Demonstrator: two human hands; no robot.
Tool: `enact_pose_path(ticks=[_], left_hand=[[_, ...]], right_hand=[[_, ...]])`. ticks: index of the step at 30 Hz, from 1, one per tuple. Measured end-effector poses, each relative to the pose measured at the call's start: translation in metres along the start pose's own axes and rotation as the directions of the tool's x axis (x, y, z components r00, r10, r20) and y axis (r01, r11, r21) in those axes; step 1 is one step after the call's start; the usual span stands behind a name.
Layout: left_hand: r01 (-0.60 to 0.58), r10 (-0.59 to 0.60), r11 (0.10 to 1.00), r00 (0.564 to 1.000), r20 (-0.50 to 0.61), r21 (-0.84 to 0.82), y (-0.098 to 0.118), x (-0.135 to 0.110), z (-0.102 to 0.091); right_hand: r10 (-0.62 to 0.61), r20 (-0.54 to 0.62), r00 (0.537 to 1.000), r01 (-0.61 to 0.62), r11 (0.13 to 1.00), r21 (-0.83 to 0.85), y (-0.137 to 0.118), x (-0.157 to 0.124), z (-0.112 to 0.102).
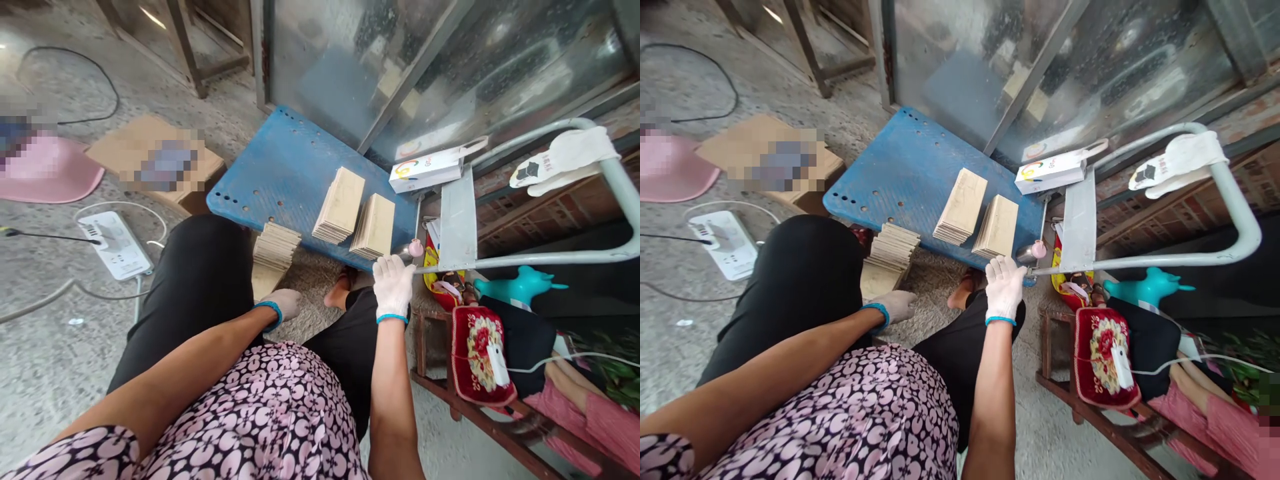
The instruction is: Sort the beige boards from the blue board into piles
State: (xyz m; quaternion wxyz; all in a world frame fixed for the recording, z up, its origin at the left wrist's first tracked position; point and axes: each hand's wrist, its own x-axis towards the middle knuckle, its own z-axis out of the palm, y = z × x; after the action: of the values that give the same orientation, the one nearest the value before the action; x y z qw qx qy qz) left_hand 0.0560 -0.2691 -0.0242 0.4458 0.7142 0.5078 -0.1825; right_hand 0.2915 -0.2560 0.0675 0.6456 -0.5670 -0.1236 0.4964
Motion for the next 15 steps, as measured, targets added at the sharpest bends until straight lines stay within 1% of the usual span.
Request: enact_pose_path(ticks=[1, 2, 4, 5, 7, 10, 14, 15], left_hand=[[0.006, -0.006, 1.0, 1.0, -0.001, -0.011, 0.001, -0.002, -0.001], [0.01, -0.01, 1.0, 1.0, -0.005, -0.027, 0.002, -0.004, -0.002], [0.009, -0.011, 0.997, 1.0, -0.027, -0.071, 0.006, -0.008, -0.006], [0.004, -0.009, 0.995, 0.999, -0.044, -0.097, 0.009, -0.01, -0.01], [-0.013, 0.0, 0.988, 0.996, -0.085, -0.151, 0.016, -0.011, -0.022], [-0.055, 0.026, 0.976, 0.99, -0.138, -0.211, 0.027, -0.01, -0.051], [-0.107, 0.061, 0.964, 0.98, -0.191, -0.244, 0.033, -0.002, -0.101], [-0.1, 0.048, 0.964, 0.977, -0.206, -0.248, 0.033, 0.002, -0.112]], right_hand=[[0.024, -0.012, 1.0, -0.024, 1.0, 0.001, -0.004, 0.002, 0.0], [0.075, -0.013, 0.997, -0.076, 0.997, -0.034, -0.004, 0.003, 0.002], [0.19, -0.011, 0.982, -0.19, 0.974, -0.126, 0.004, 0.006, 0.011], [0.223, -0.012, 0.975, -0.222, 0.961, -0.166, 0.009, 0.009, 0.017], [0.229, -0.021, 0.973, -0.228, 0.947, -0.228, 0.018, 0.017, 0.029], [0.232, -0.056, 0.971, -0.238, 0.93, -0.278, 0.021, 0.039, 0.043], [0.295, -0.058, 0.954, -0.299, 0.907, -0.298, 0.014, 0.077, 0.056], [0.302, -0.056, 0.952, -0.304, 0.902, -0.306, 0.013, 0.086, 0.058]])
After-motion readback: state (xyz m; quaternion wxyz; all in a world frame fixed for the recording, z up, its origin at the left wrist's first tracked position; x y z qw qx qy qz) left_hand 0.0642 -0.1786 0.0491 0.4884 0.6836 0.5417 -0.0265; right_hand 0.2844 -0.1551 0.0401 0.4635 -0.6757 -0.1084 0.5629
